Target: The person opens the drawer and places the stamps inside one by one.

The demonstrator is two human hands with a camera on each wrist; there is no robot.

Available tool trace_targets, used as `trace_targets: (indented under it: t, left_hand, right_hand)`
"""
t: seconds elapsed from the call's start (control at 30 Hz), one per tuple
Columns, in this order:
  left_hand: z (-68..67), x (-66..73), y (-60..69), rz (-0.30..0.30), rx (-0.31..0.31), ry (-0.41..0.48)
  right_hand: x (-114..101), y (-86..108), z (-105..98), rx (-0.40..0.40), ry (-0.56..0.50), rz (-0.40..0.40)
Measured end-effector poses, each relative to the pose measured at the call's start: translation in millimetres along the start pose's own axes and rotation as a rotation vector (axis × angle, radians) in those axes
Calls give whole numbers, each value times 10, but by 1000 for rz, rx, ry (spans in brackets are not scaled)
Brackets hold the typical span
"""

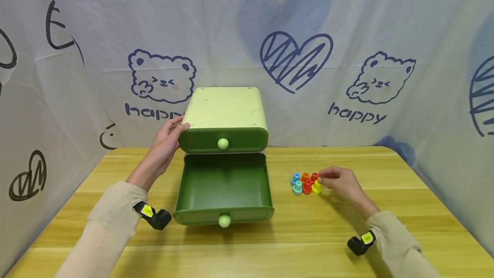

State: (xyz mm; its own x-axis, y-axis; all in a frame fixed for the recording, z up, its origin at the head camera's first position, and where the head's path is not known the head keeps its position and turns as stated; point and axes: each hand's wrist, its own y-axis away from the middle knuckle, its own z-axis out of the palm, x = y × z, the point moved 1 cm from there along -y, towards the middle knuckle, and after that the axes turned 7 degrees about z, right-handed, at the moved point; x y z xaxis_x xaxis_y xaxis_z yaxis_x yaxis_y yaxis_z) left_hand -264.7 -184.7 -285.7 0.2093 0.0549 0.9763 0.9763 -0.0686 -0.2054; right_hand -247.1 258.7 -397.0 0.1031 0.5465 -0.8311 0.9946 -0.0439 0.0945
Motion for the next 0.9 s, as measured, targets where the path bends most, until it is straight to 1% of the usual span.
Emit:
trace_targets:
  t: [0.13,0.23,0.57,0.9]
  left_hand:
    - [-12,-10,2,2,5,11]
    - [-12,-17,4,0,7,16]
    - [-4,-30,7,2,10,23]
    - [2,-9,8,-1,8,24]
  right_hand:
    - [42,-10,28,-18,-8,12]
    - [70,-15,57,-17,-5,21]
    - [185,-32,129,-22,39,5]
    - [165,-31,151,-10,89,2]
